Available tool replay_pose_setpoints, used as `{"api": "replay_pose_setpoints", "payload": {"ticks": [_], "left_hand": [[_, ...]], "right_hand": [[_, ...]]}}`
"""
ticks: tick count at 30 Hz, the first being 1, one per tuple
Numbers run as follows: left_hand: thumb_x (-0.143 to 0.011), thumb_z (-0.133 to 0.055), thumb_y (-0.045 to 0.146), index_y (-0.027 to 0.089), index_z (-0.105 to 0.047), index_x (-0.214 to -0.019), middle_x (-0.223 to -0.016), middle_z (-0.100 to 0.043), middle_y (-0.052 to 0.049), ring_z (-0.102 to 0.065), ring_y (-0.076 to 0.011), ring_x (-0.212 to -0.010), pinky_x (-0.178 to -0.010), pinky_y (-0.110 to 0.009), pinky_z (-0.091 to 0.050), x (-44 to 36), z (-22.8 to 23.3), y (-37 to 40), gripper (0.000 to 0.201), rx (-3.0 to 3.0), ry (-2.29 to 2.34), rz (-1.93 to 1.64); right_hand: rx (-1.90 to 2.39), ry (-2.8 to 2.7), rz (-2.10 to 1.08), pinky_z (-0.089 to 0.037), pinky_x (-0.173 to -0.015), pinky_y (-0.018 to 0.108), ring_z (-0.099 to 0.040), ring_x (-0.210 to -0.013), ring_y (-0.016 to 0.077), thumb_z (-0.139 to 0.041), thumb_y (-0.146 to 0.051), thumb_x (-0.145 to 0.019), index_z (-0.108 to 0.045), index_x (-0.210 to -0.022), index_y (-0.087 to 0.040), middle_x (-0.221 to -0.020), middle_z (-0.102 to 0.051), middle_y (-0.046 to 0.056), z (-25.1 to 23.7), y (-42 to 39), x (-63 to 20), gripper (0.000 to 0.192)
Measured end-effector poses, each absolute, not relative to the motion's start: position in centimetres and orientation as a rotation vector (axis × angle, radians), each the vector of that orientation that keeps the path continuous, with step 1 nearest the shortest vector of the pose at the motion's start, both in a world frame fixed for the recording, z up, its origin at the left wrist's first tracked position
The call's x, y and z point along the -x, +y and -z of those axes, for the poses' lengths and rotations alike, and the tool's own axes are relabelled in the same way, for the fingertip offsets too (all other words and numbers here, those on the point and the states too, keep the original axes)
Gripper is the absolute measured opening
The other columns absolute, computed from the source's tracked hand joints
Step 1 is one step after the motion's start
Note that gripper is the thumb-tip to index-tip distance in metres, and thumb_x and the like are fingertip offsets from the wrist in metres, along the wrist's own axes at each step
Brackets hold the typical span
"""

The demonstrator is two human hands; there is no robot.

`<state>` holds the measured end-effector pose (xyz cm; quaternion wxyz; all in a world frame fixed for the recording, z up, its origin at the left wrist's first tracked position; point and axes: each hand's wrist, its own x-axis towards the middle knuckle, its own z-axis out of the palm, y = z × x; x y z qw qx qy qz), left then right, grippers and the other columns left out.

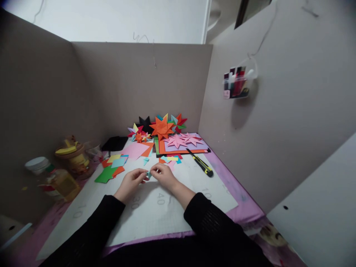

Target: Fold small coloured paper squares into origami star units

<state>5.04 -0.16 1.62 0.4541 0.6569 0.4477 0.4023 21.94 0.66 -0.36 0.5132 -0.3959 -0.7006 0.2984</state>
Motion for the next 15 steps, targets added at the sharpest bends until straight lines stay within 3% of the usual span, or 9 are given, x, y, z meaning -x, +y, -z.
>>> {"api": "replay_pose_setpoints", "payload": {"ticks": [5,15], "left_hand": [[-0.072,-0.058,0.046,0.013,-0.063,-0.077,-0.071,-0.066,-0.005,-0.063,-0.0175,-0.070,-0.061,-0.025,-0.048,-4.97,-2.38,-0.26,0.034,-1.551,1.086,-0.927],[-0.068,-0.063,0.039,0.014,-0.061,-0.076,-0.071,-0.066,-0.004,-0.062,-0.0160,-0.069,-0.063,-0.025,-0.047,-5.32,-2.37,-0.40,0.026,-1.502,1.056,-0.913]], "right_hand": [[0.938,-1.773,-0.675,-0.041,-0.061,0.023,-0.056,-0.069,0.0126,-0.055,-0.016,-0.075,-0.062,-0.070,-0.017,-0.071,-0.061,0.001,0.25,0.55,-21.98,0.009],[0.934,-1.642,-0.792,-0.040,-0.056,0.021,-0.052,-0.063,0.0109,-0.056,-0.019,-0.074,-0.055,-0.073,-0.018,-0.068,-0.055,-0.002,0.85,0.41,-21.58,0.002]]}}
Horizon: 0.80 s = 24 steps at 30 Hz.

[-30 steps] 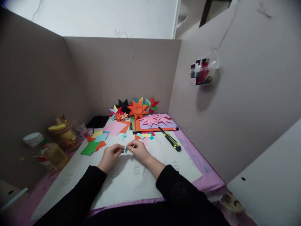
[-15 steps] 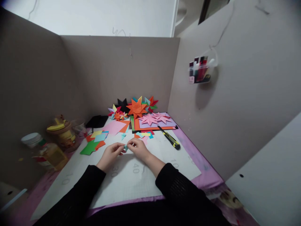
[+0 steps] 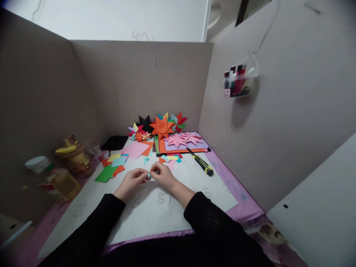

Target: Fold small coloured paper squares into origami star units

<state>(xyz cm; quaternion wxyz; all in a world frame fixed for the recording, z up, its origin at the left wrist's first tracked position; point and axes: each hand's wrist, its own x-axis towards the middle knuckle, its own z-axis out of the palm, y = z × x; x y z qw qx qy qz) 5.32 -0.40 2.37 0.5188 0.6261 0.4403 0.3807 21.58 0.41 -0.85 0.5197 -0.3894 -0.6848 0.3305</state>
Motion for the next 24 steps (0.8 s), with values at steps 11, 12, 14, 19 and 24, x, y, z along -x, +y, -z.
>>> {"api": "replay_pose_setpoints", "payload": {"ticks": [11,12,14,19,24], "left_hand": [[-0.069,-0.063,0.041,0.014,-0.058,-0.072,-0.061,-0.061,-0.001,-0.061,-0.0142,-0.061,-0.054,-0.021,-0.041,-5.2,-2.4,-0.6,0.027,-1.421,1.076,-0.934],[-0.069,-0.062,0.041,0.014,-0.058,-0.072,-0.062,-0.061,0.000,-0.061,-0.0142,-0.062,-0.054,-0.020,-0.041,-5.1,-2.4,-0.5,0.027,-1.414,1.081,-0.936],[-0.069,-0.062,0.041,0.014,-0.058,-0.072,-0.064,-0.061,0.000,-0.061,-0.0142,-0.064,-0.054,-0.020,-0.040,-5.1,-2.3,-0.4,0.027,-1.408,1.082,-0.961],[-0.070,-0.061,0.041,0.014,-0.059,-0.070,-0.064,-0.058,0.001,-0.055,-0.0121,-0.062,-0.053,-0.020,-0.038,-4.8,-1.8,0.1,0.027,-1.417,1.101,-1.068],[-0.072,-0.060,0.041,0.015,-0.058,-0.071,-0.064,-0.054,0.002,-0.049,-0.0099,-0.057,-0.052,-0.019,-0.036,-4.8,-1.6,0.3,0.026,-1.407,1.108,-1.128]], "right_hand": [[0.901,-1.672,-0.752,-0.045,-0.066,0.026,-0.056,-0.075,0.0144,-0.051,-0.012,-0.072,-0.060,-0.079,-0.018,-0.078,-0.059,0.001,1.0,0.4,-21.5,0.013],[0.901,-1.657,-0.787,-0.045,-0.065,0.026,-0.056,-0.074,0.0144,-0.051,-0.012,-0.073,-0.060,-0.081,-0.018,-0.078,-0.059,0.001,1.0,0.4,-21.5,0.013],[0.890,-1.612,-0.853,-0.046,-0.065,0.026,-0.056,-0.073,0.0140,-0.052,-0.014,-0.073,-0.058,-0.083,-0.019,-0.079,-0.059,0.001,1.1,0.3,-21.4,0.013],[0.885,-1.572,-0.790,-0.045,-0.064,0.025,-0.055,-0.073,0.0128,-0.057,-0.019,-0.074,-0.053,-0.088,-0.020,-0.085,-0.055,0.001,1.1,-0.1,-21.1,0.014],[0.911,-1.672,-0.654,-0.044,-0.060,0.024,-0.053,-0.070,0.0114,-0.060,-0.019,-0.073,-0.054,-0.082,-0.020,-0.089,-0.052,0.001,0.9,-0.6,-20.5,0.011]]}}
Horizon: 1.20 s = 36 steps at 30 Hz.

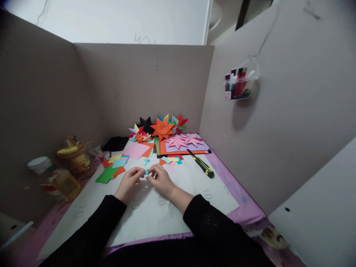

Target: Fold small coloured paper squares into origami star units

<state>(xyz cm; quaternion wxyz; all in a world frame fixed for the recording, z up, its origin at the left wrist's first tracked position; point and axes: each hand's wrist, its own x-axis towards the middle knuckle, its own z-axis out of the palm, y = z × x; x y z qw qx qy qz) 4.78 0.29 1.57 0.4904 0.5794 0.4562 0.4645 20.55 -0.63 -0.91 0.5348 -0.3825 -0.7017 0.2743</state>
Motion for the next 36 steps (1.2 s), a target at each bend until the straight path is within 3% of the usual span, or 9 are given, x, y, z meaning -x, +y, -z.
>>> {"api": "replay_pose_setpoints", "payload": {"ticks": [4,16,24,36], "left_hand": [[-0.074,-0.058,0.041,0.015,-0.057,-0.073,-0.063,-0.053,0.002,-0.049,-0.0100,-0.056,-0.051,-0.019,-0.036,-4.9,-1.6,0.2,0.026,-1.445,1.116,-1.126],[-0.073,-0.060,0.036,0.016,-0.065,-0.083,-0.078,-0.067,-0.004,-0.059,-0.0155,-0.069,-0.062,-0.024,-0.047,-5.3,-1.2,-0.4,0.023,-1.715,1.185,-1.182],[-0.076,-0.058,0.033,0.018,-0.066,-0.085,-0.085,-0.069,-0.005,-0.062,-0.0174,-0.076,-0.066,-0.026,-0.048,-5.3,-1.0,-0.6,0.020,-1.897,1.211,-1.268],[-0.077,-0.057,0.034,0.020,-0.067,-0.086,-0.086,-0.069,-0.006,-0.062,-0.0176,-0.074,-0.067,-0.027,-0.050,-5.4,-1.1,-1.1,0.019,-1.980,1.186,-1.311]], "right_hand": [[0.918,-1.652,-0.613,-0.045,-0.062,0.025,-0.054,-0.075,0.0131,-0.056,-0.021,-0.078,-0.056,-0.081,-0.020,-0.085,-0.054,0.002,0.7,-0.6,-20.5,0.003],[0.968,-1.584,-0.489,-0.047,-0.065,0.026,-0.052,-0.093,0.0177,-0.057,-0.022,-0.078,-0.062,-0.083,-0.021,-0.100,-0.052,0.007,0.3,-0.7,-20.9,0.007],[0.944,-1.650,-0.326,-0.040,-0.092,0.037,-0.050,-0.101,0.0205,-0.059,-0.023,-0.079,-0.064,-0.082,-0.023,-0.102,-0.050,0.007,0.4,-0.7,-21.0,0.006],[0.937,-1.727,-0.286,-0.038,-0.092,0.042,-0.048,-0.098,0.0218,-0.056,-0.020,-0.080,-0.066,-0.078,-0.022,-0.112,-0.050,0.008,0.0,-0.9,-21.1,0.011]]}}
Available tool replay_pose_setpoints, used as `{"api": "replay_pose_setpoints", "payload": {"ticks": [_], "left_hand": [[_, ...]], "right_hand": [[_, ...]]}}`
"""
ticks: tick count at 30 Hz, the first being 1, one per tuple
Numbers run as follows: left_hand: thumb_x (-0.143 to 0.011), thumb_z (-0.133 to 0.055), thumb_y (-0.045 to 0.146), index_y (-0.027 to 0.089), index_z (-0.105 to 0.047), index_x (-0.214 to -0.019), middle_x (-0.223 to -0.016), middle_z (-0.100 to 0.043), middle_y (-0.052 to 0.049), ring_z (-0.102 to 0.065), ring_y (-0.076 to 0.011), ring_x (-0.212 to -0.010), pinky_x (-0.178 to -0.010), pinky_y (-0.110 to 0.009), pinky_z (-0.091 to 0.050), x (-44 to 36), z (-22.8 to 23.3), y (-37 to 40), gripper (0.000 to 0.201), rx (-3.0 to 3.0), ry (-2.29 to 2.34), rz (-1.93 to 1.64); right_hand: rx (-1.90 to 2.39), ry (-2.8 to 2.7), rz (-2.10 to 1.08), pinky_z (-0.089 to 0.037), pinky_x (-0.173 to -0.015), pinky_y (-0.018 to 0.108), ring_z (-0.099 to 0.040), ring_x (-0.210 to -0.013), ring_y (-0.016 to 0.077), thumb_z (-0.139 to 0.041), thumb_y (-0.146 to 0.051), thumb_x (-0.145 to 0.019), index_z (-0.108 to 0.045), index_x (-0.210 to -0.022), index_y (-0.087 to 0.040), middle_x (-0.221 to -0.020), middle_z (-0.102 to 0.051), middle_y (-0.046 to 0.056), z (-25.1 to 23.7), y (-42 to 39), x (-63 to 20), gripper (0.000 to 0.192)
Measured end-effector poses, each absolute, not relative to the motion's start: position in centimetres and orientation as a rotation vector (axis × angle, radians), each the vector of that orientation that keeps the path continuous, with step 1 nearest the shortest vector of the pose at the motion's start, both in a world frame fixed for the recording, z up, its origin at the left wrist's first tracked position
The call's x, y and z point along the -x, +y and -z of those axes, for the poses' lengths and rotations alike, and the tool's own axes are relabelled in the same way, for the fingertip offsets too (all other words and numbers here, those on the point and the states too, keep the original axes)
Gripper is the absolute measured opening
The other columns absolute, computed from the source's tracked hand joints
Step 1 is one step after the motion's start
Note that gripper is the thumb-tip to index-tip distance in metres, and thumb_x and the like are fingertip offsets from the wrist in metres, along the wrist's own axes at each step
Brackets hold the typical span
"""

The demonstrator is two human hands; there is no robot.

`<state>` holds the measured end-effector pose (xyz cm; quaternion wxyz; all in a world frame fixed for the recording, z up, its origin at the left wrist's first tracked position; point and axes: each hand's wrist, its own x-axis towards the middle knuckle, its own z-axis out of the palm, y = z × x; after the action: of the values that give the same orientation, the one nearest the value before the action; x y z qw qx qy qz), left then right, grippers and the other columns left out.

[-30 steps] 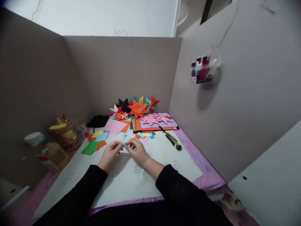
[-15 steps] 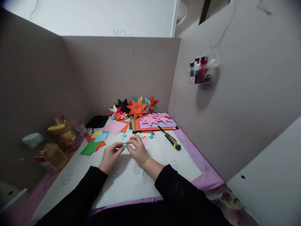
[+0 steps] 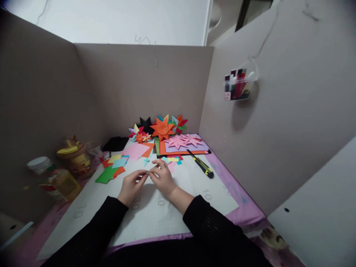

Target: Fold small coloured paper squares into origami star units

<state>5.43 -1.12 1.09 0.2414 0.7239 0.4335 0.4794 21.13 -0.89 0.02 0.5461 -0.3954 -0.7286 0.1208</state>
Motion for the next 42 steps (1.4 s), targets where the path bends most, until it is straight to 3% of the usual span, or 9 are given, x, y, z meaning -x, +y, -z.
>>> {"api": "replay_pose_setpoints", "payload": {"ticks": [7,13,17,21,27,36,42], "left_hand": [[-0.077,-0.057,0.036,0.019,-0.067,-0.077,-0.074,-0.068,-0.003,-0.059,-0.0155,-0.063,-0.063,-0.025,-0.046,-5.3,-1.9,-1.5,0.020,-1.924,1.201,-1.293],[-0.077,-0.055,0.038,0.016,-0.063,-0.077,-0.070,-0.067,-0.003,-0.061,-0.0161,-0.068,-0.063,-0.025,-0.047,-5.2,-1.9,-1.1,0.023,-1.742,1.172,-1.260],[-0.075,-0.056,0.040,0.015,-0.062,-0.077,-0.071,-0.066,-0.004,-0.063,-0.0180,-0.072,-0.060,-0.025,-0.049,-5.2,-2.1,-0.8,0.026,-1.579,1.155,-1.229],[-0.074,-0.057,0.041,0.014,-0.061,-0.076,-0.072,-0.065,-0.004,-0.063,-0.0184,-0.074,-0.060,-0.024,-0.048,-5.2,-2.2,-0.8,0.027,-1.529,1.144,-1.195],[-0.072,-0.059,0.037,0.014,-0.064,-0.069,-0.065,-0.063,-0.001,-0.056,-0.0132,-0.061,-0.058,-0.022,-0.043,-5.1,-1.9,-0.3,0.023,-1.650,1.147,-1.088],[-0.071,-0.060,0.037,0.015,-0.064,-0.066,-0.061,-0.061,0.000,-0.052,-0.0128,-0.058,-0.056,-0.022,-0.039,-5.0,-2.2,-0.3,0.023,-1.687,1.177,-1.055],[-0.073,-0.057,0.035,0.015,-0.060,-0.065,-0.063,-0.059,0.000,-0.052,-0.0129,-0.061,-0.058,-0.021,-0.040,-4.9,-1.9,-0.2,0.022,-1.732,1.202,-1.170]], "right_hand": [[0.949,-1.775,-0.294,-0.036,-0.093,0.042,-0.045,-0.102,0.0223,-0.052,-0.020,-0.083,-0.064,-0.080,-0.022,-0.117,-0.048,0.007,-0.2,-1.1,-20.9,0.013],[0.961,-1.651,-0.388,-0.039,-0.088,0.037,-0.047,-0.104,0.0207,-0.054,-0.021,-0.080,-0.058,-0.083,-0.021,-0.111,-0.050,0.007,-0.4,-1.1,-20.9,0.005],[0.967,-1.507,-0.638,-0.044,-0.074,0.030,-0.054,-0.087,0.0166,-0.054,-0.024,-0.080,-0.051,-0.094,-0.021,-0.096,-0.056,0.005,0.1,-0.4,-20.9,0.014],[0.902,-1.429,-0.837,-0.045,-0.071,0.029,-0.056,-0.079,0.0152,-0.057,-0.027,-0.078,-0.053,-0.091,-0.020,-0.086,-0.058,0.003,0.9,0.3,-20.7,0.016],[0.923,-1.401,-0.846,-0.044,-0.062,0.026,-0.054,-0.070,0.0140,-0.059,-0.026,-0.075,-0.055,-0.085,-0.020,-0.079,-0.057,0.001,0.9,0.4,-20.8,0.012],[0.822,-1.352,-0.973,-0.045,-0.061,0.026,-0.054,-0.067,0.0129,-0.055,-0.030,-0.079,-0.049,-0.097,-0.021,-0.074,-0.053,0.000,0.4,0.1,-20.8,0.021],[0.779,-1.381,-1.065,-0.043,-0.064,0.025,-0.054,-0.071,0.0133,-0.063,-0.027,-0.073,-0.046,-0.098,-0.021,-0.076,-0.051,-0.002,0.8,0.2,-20.2,0.031]]}}
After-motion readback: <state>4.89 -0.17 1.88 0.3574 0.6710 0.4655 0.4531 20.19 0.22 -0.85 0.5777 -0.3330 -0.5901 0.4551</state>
